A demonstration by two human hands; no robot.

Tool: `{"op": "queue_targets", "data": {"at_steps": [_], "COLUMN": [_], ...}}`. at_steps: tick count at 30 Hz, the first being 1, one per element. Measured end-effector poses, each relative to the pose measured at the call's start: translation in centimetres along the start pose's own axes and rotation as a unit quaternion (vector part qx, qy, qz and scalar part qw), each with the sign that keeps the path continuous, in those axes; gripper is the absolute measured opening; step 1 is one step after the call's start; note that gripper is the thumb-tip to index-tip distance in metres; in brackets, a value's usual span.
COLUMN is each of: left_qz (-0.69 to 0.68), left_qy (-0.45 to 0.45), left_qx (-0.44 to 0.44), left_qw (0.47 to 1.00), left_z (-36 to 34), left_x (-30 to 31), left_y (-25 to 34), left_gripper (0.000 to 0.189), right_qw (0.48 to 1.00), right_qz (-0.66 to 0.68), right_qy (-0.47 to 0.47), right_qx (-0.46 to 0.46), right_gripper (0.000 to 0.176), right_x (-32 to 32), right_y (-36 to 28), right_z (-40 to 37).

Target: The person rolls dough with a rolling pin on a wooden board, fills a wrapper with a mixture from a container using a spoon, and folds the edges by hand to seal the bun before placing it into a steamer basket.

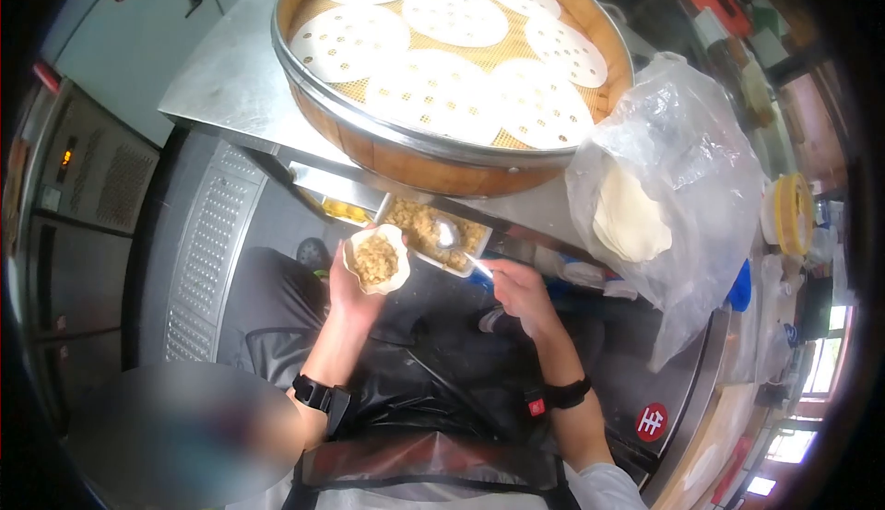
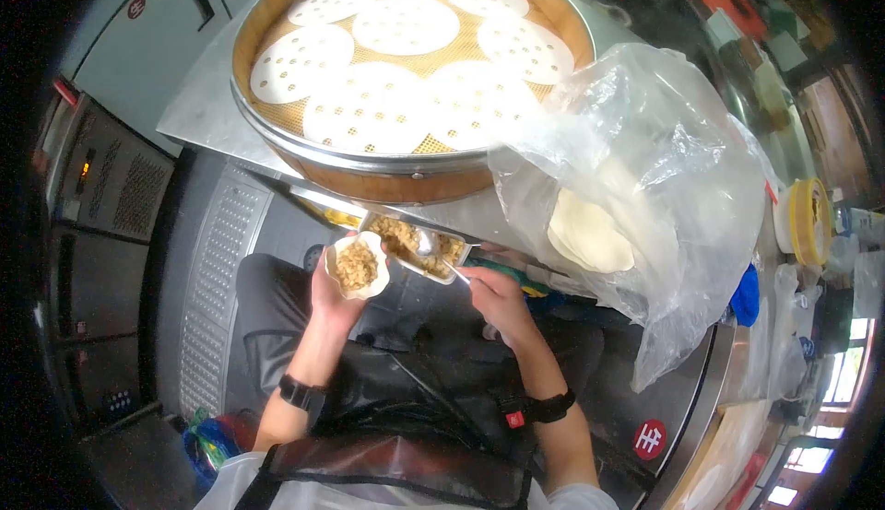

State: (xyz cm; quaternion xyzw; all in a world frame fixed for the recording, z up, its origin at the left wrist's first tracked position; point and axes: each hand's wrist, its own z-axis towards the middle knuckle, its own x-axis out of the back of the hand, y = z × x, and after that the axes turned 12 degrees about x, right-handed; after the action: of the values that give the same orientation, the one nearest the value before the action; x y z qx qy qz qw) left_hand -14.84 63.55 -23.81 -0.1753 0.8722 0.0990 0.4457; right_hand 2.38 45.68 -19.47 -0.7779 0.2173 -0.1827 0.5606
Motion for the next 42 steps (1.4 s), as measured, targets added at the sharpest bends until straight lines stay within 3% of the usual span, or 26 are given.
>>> {"op": "queue_targets", "data": {"at_steps": [6, 9, 12, 14, 15, 18, 20, 23, 25, 28, 32, 36, 39, 42], "left_qz": [-0.001, 0.008, 0.004, -0.006, 0.001, 0.001, -0.006, 0.034, 0.039, 0.048, 0.068, 0.085, 0.084, 0.093], "left_qy": [-0.025, -0.008, -0.010, -0.020, -0.026, -0.034, -0.036, -0.046, -0.034, -0.050, -0.067, -0.041, -0.024, -0.004], "left_qx": [0.011, 0.001, -0.001, 0.003, -0.002, -0.009, -0.013, -0.010, -0.018, -0.009, 0.009, 0.004, 0.021, 0.024], "left_qw": [1.000, 1.000, 1.000, 1.000, 1.000, 0.999, 0.999, 0.998, 0.998, 0.998, 0.995, 0.996, 0.996, 0.995], "left_z": [0.8, 0.3, 0.5, 0.6, 0.5, 0.8, 0.9, 0.9, 0.9, 0.6, 0.2, 0.3, 1.0, 1.5], "left_x": [-0.6, -1.0, -1.2, -1.5, -2.0, -2.7, -3.0, -3.2, -3.3, -3.2, -3.6, -3.9, -3.6, -3.9], "left_y": [-0.3, -0.8, -1.0, -1.2, -1.4, -2.2, -2.5, -2.8, -2.7, -2.7, -2.5, -2.3, -2.1, -2.5], "left_gripper": [0.051, 0.053, 0.052, 0.051, 0.051, 0.048, 0.045, 0.042, 0.041, 0.042, 0.045, 0.046, 0.044, 0.042], "right_qw": [0.998, 0.996, 0.996, 0.985, 0.977, 0.833, 0.791, 0.805, 0.840, 0.853, 0.823, 0.836, 0.968, 0.986], "right_qz": [-0.012, 0.045, 0.042, -0.059, -0.101, -0.354, -0.474, -0.479, -0.341, -0.326, -0.447, -0.372, -0.098, 0.008], "right_qy": [0.056, 0.077, 0.071, 0.085, 0.109, 0.159, 0.134, 0.113, 0.173, 0.157, 0.077, 0.104, 0.116, 0.112], "right_qx": [0.015, -0.011, 0.020, 0.139, 0.150, 0.394, 0.364, 0.332, 0.386, 0.377, 0.342, 0.391, 0.201, 0.120], "right_gripper": [0.027, 0.027, 0.027, 0.027, 0.027, 0.036, 0.041, 0.039, 0.039, 0.037, 0.035, 0.033, 0.028, 0.028], "right_x": [-0.2, -0.5, -1.8, -3.7, -4.7, -7.1, -8.2, -8.7, -8.3, -7.7, -6.3, -5.4, -5.1, -4.2], "right_y": [1.7, 0.7, 0.0, 0.7, 0.9, 1.7, 1.6, 1.9, 2.4, 1.7, 0.3, 1.4, 1.8, 0.6], "right_z": [-0.2, -1.7, -3.0, -3.9, -4.4, -4.4, -5.5, -5.8, -4.9, -4.9, -5.6, -4.5, -4.6, -4.3]}}
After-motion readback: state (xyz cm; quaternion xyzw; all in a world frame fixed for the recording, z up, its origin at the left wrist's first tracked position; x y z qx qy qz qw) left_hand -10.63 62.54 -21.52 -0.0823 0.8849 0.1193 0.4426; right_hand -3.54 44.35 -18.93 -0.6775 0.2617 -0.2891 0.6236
